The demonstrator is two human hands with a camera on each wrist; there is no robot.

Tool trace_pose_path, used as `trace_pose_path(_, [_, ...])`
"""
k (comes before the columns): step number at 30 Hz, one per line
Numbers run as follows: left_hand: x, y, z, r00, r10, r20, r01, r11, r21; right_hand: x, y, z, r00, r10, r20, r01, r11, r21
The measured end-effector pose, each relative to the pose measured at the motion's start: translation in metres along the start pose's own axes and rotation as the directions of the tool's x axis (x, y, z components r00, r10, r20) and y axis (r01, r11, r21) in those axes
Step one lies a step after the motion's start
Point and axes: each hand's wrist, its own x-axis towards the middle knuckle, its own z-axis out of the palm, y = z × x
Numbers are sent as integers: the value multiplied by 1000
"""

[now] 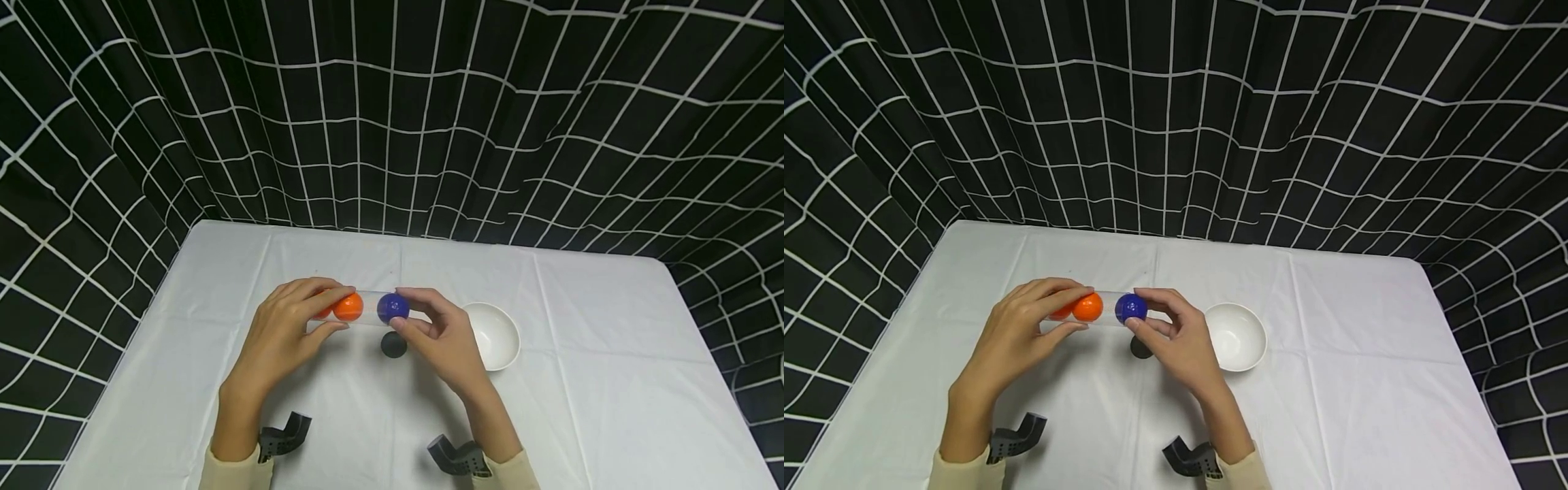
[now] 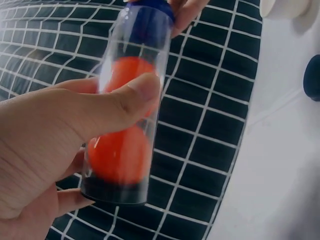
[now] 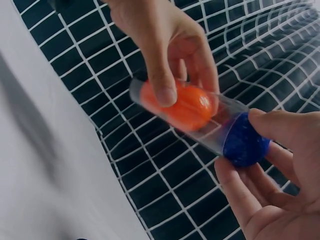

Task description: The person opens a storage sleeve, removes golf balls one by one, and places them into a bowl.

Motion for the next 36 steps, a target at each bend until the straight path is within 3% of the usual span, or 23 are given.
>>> trace_pose_path(11, [1,-4,2,998,-52,19,53,997,-52,-7,-4,-11,999,4,-52,-4,1000,4])
trace_pose_path(20, [-2,-7,-2,996,-81,23,82,994,-66,-11,-8,-30,996,-36,-78,30,997,-72])
trace_pose_path(26, [-1,-5,0,997,-65,30,67,996,-63,-15,-9,-49,993,-68,-96,55,990,-131])
trace_pose_path(36, [-2,1,3,996,-78,40,81,994,-78,-21,-4,-80,985,-16,-171,-24,973,-228])
